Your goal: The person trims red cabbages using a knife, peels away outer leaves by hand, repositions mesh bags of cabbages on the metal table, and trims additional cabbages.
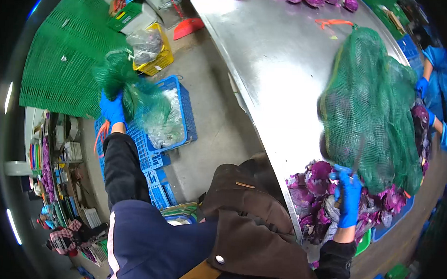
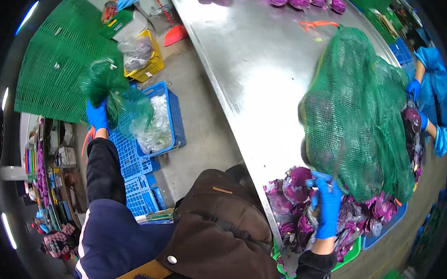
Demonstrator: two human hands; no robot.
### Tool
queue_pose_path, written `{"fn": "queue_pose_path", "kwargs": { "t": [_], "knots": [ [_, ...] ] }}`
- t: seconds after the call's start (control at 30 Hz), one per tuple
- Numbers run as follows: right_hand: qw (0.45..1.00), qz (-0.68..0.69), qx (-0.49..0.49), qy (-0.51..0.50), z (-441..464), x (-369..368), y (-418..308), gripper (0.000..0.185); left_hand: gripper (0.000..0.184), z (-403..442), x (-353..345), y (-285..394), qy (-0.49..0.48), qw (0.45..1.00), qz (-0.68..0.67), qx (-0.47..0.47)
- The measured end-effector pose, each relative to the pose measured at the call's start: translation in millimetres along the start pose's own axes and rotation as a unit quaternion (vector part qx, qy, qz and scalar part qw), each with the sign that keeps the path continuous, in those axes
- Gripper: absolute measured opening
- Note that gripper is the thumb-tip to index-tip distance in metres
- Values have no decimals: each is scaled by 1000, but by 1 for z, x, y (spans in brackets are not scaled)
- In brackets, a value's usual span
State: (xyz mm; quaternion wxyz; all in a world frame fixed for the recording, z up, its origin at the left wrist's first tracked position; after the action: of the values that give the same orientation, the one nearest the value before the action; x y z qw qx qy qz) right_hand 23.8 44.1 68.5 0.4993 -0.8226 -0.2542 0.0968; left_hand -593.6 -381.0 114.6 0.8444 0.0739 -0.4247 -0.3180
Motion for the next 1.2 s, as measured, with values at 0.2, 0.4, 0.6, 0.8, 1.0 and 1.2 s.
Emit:
{"fn": "queue_pose_path", "kwargs": {
  "t": [0.2,0.4,0.6,0.8,1.0,1.2],
  "knots": [
    [990,134,-40,-24,-17,-69,71,29,85,-80,-136,1,-107,969,198,-99],
    [981,174,-84,-19,-13,-94,127,24,62,-277,-103,365,-615,497,-340,-510],
    [940,289,-17,181,-44,24,191,25,78,-451,-79,465,-593,284,-361,-662],
    [912,325,5,252,-116,163,251,27,65,-482,-29,545,-573,316,-458,-602],
    [806,323,56,493,-169,219,290,28,74,-356,-53,667,-295,598,-556,-496],
    [816,299,146,473,-159,176,227,32,31,-351,-140,700,-245,600,-375,-663]
  ]
}}
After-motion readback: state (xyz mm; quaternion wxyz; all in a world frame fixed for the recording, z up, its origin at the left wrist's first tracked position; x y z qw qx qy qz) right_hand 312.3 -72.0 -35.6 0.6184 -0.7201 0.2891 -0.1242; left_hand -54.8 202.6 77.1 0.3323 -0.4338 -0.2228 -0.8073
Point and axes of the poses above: each hand's wrist, its own z-axis towards the middle knuckle, its own x-axis out of the back of the hand, y = z × x, the point moved 3 cm from there along z, towards the middle knuckle
